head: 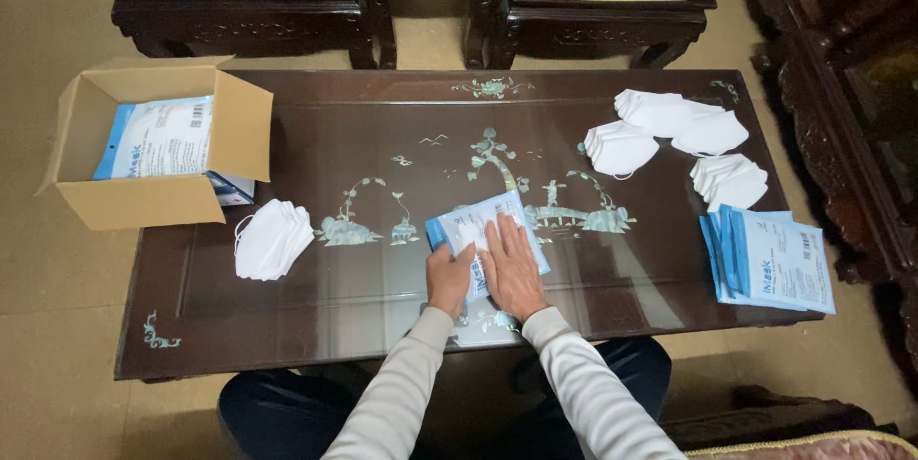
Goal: Pack face masks into plastic sleeves
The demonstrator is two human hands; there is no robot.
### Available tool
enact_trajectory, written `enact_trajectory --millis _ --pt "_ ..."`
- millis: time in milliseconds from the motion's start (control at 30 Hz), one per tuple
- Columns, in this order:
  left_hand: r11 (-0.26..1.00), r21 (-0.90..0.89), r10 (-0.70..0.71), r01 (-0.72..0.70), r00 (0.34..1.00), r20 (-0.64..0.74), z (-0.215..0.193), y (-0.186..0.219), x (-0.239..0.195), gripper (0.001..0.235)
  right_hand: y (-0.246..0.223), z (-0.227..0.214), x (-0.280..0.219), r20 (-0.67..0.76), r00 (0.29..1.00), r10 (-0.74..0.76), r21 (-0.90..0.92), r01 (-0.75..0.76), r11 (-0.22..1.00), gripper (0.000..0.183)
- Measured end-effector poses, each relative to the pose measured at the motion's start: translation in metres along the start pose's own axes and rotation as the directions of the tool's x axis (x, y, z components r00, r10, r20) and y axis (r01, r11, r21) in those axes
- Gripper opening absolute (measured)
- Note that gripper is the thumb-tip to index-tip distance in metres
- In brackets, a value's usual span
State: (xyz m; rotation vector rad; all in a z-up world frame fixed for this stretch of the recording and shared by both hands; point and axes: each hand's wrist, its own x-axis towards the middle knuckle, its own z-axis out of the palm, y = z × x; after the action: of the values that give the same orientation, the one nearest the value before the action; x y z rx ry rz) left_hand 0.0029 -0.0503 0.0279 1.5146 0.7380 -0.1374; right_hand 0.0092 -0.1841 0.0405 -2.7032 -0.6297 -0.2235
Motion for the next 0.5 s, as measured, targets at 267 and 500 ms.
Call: enact_trajectory --millis 267,500 --pt "0.996 0.085 0.041 -0.04 0.999 -0.007 -0.006 0.019 -0.015 0.034 0.001 0.004 -0.001 0.01 1.0 0.001 -0.021 -0.001 1.0 0.056" --pt "0.99 0.046 0.137 -0.136 0.991 -0.006 -0.005 -0.02 0.016 0.029 0.001 0.001 0.002 0.033 0.999 -0.014 -0.085 0.017 0.996 0.053"
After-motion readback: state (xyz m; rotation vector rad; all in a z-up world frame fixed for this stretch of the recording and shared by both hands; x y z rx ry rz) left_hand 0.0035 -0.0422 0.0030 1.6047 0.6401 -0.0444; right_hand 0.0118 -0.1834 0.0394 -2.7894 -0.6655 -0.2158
